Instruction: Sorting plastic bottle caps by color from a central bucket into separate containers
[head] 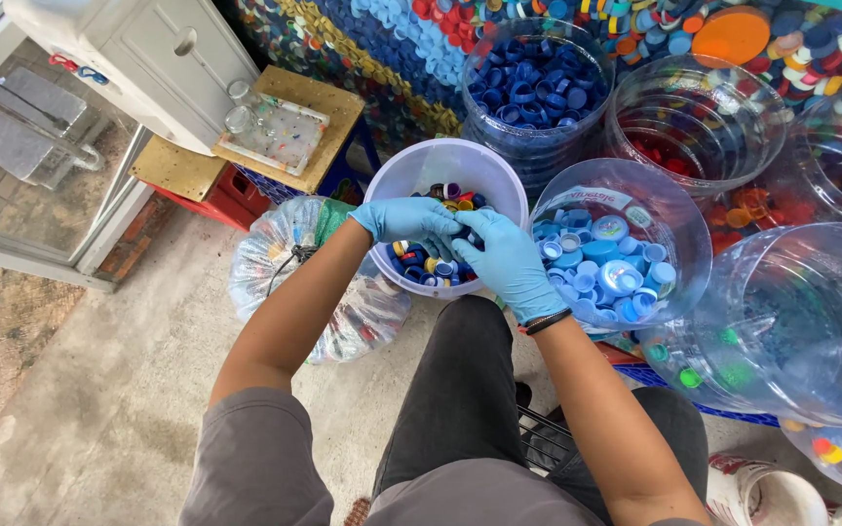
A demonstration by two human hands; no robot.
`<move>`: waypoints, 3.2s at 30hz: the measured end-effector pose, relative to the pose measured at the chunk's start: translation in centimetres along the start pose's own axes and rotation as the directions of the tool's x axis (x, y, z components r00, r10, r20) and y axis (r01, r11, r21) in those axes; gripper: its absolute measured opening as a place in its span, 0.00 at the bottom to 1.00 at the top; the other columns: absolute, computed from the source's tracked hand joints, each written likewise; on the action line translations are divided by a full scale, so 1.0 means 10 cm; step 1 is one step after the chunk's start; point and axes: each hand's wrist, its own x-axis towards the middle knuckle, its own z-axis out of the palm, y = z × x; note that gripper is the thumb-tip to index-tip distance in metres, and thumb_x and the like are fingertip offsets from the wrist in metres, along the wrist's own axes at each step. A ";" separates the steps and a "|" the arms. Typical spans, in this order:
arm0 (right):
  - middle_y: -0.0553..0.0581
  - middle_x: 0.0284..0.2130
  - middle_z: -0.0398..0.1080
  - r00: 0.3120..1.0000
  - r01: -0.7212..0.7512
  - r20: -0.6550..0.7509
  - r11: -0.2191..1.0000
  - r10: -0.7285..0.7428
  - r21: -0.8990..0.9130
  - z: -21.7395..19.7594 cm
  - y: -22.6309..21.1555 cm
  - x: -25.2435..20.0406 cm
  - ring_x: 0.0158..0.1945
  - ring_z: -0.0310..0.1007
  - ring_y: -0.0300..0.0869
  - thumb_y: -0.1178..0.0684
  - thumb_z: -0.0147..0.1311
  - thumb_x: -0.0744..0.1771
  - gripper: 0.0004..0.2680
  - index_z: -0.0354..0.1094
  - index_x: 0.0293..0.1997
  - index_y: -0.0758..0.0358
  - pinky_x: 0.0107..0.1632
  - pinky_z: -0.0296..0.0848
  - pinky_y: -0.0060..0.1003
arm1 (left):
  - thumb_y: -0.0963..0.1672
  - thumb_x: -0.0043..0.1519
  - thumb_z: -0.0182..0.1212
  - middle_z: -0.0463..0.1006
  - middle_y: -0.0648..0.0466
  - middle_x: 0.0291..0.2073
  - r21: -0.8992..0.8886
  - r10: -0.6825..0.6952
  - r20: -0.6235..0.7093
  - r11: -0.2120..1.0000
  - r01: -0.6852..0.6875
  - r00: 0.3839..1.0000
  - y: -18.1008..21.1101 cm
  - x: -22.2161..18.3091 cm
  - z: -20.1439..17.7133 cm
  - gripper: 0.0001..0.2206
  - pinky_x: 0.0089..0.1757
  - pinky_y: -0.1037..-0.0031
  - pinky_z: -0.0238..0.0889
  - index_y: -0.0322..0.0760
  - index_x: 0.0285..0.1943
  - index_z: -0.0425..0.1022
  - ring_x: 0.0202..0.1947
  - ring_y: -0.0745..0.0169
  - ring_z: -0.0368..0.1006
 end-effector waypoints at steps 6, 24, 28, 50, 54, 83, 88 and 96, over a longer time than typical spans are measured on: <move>0.55 0.46 0.77 0.990 0.043 -0.138 0.998 -0.037 0.040 0.10 0.31 -0.03 0.51 0.77 0.51 0.51 0.65 0.66 0.12 0.75 0.54 0.52 0.51 0.78 0.43 | 0.46 0.64 0.65 0.86 0.48 0.37 -0.111 0.072 0.014 0.991 -0.070 0.997 0.00 0.09 -0.02 0.11 0.47 0.65 0.75 0.33 0.48 0.83 0.40 0.55 0.84; 0.57 0.53 0.76 0.913 -0.143 -0.345 0.963 0.217 0.229 -0.89 0.01 -0.98 0.55 0.75 0.43 0.55 0.55 0.68 0.13 0.72 0.59 0.61 0.56 0.72 0.37 | 0.54 0.63 0.57 0.81 0.59 0.21 0.655 0.394 -0.624 0.734 0.177 0.674 1.31 1.74 -0.41 0.18 0.39 0.62 0.67 0.45 0.24 0.76 0.28 0.60 0.76; 0.56 0.52 0.77 0.891 -0.228 -0.317 0.925 0.324 0.305 -0.99 0.10 -1.21 0.55 0.75 0.42 0.54 0.58 0.67 0.15 0.71 0.60 0.61 0.59 0.72 0.37 | 0.54 0.60 0.61 0.84 0.54 0.37 0.782 0.463 -0.620 0.437 0.446 0.634 1.17 2.25 -0.58 0.13 0.43 0.53 0.71 0.49 0.39 0.83 0.43 0.45 0.79; 0.60 0.51 0.75 0.864 -0.208 -0.311 0.844 0.395 0.495 -0.98 0.15 -1.32 0.52 0.74 0.42 0.64 0.57 0.68 0.13 0.72 0.60 0.63 0.58 0.72 0.44 | 0.50 0.49 0.71 0.77 0.46 0.59 0.900 0.035 -0.387 0.230 0.370 0.921 -0.88 0.82 -0.47 0.29 0.56 0.52 0.70 0.51 0.64 0.76 0.57 0.41 0.76; 0.60 0.53 0.75 0.874 -0.202 -0.303 0.851 0.380 0.485 -0.93 0.13 -1.34 0.54 0.73 0.42 0.64 0.56 0.69 0.13 0.72 0.61 0.62 0.60 0.72 0.44 | 0.53 0.52 0.71 0.80 0.48 0.55 0.931 -0.050 -0.343 0.115 0.346 0.938 -1.18 0.93 -0.56 0.29 0.56 0.57 0.71 0.50 0.64 0.75 0.57 0.46 0.76; 0.61 0.47 0.77 0.878 -0.256 -0.185 0.759 0.442 0.599 -0.85 -0.26 -1.13 0.51 0.77 0.46 0.63 0.57 0.67 0.11 0.76 0.56 0.61 0.58 0.75 0.45 | 0.43 0.58 0.67 0.81 0.47 0.46 0.206 0.049 -0.348 0.978 0.025 0.936 -0.03 0.29 -0.31 0.16 0.44 0.70 0.77 0.38 0.55 0.79 0.43 0.51 0.82; 0.62 0.53 0.74 0.897 -0.209 -0.044 0.510 0.440 0.834 -0.55 -0.33 -0.84 0.54 0.76 0.48 0.62 0.52 0.68 0.13 0.70 0.61 0.62 0.57 0.77 0.47 | 0.38 0.62 0.66 0.78 0.40 0.53 0.052 0.329 -0.306 0.943 -0.329 0.893 0.20 -0.01 0.22 0.18 0.49 0.60 0.77 0.34 0.62 0.75 0.51 0.47 0.77; 0.57 0.43 0.75 0.920 -0.161 0.285 -0.404 0.269 0.900 -0.30 -0.41 -0.12 0.45 0.78 0.49 0.56 0.55 0.70 0.08 0.72 0.54 0.64 0.46 0.79 0.40 | 0.40 0.61 0.71 0.81 0.55 0.56 0.600 0.704 -0.305 0.665 -0.444 0.642 0.12 0.00 0.62 0.24 0.59 0.65 0.68 0.51 0.67 0.75 0.60 0.57 0.75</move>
